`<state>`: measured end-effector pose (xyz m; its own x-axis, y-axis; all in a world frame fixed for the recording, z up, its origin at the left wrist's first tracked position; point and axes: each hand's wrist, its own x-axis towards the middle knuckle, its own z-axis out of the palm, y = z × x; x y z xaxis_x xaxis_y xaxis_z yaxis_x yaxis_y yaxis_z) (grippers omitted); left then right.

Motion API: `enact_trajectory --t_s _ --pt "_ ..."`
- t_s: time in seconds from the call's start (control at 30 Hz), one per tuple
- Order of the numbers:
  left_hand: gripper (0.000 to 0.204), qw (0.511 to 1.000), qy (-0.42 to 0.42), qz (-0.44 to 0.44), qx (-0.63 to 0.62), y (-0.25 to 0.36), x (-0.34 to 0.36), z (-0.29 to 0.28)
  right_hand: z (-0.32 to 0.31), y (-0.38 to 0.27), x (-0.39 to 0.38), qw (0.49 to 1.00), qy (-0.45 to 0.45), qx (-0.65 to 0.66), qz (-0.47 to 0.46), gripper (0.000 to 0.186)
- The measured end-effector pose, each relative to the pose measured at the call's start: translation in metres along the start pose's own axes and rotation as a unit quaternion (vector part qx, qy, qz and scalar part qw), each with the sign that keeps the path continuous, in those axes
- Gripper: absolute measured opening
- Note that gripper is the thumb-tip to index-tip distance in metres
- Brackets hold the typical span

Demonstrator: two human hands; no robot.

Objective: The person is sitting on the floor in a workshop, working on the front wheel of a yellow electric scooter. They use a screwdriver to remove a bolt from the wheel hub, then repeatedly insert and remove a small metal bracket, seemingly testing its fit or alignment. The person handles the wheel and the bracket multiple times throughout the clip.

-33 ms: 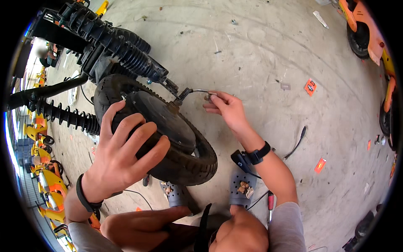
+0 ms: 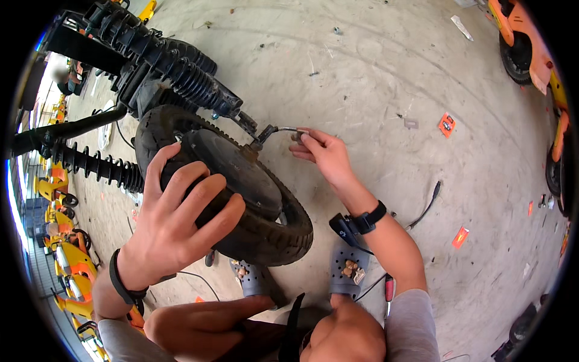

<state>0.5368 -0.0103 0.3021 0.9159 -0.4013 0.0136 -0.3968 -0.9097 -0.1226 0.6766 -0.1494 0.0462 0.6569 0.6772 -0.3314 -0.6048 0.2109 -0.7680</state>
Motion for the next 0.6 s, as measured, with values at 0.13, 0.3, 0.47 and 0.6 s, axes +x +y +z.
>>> enact_trajectory --t_s 0.13,0.3,0.47,0.6 --pt "0.030 1.000 -0.005 0.013 0.004 -0.002 -0.002 0.002 0.017 0.003 0.013 0.998 -0.015 0.057 -0.001 0.037" --pt "0.038 0.999 0.015 0.033 -0.014 0.003 0.002 0.007 0.023 0.013 0.020 0.996 -0.063 0.025 -0.058 0.039" --pt "0.032 0.999 0.023 0.035 -0.002 0.005 0.005 0.007 0.026 0.017 0.016 0.979 -0.109 0.162 -0.055 0.039" --pt "0.031 0.999 0.027 0.040 0.004 0.004 0.008 0.010 0.028 0.011 0.014 0.966 -0.097 0.235 -0.040 0.041"
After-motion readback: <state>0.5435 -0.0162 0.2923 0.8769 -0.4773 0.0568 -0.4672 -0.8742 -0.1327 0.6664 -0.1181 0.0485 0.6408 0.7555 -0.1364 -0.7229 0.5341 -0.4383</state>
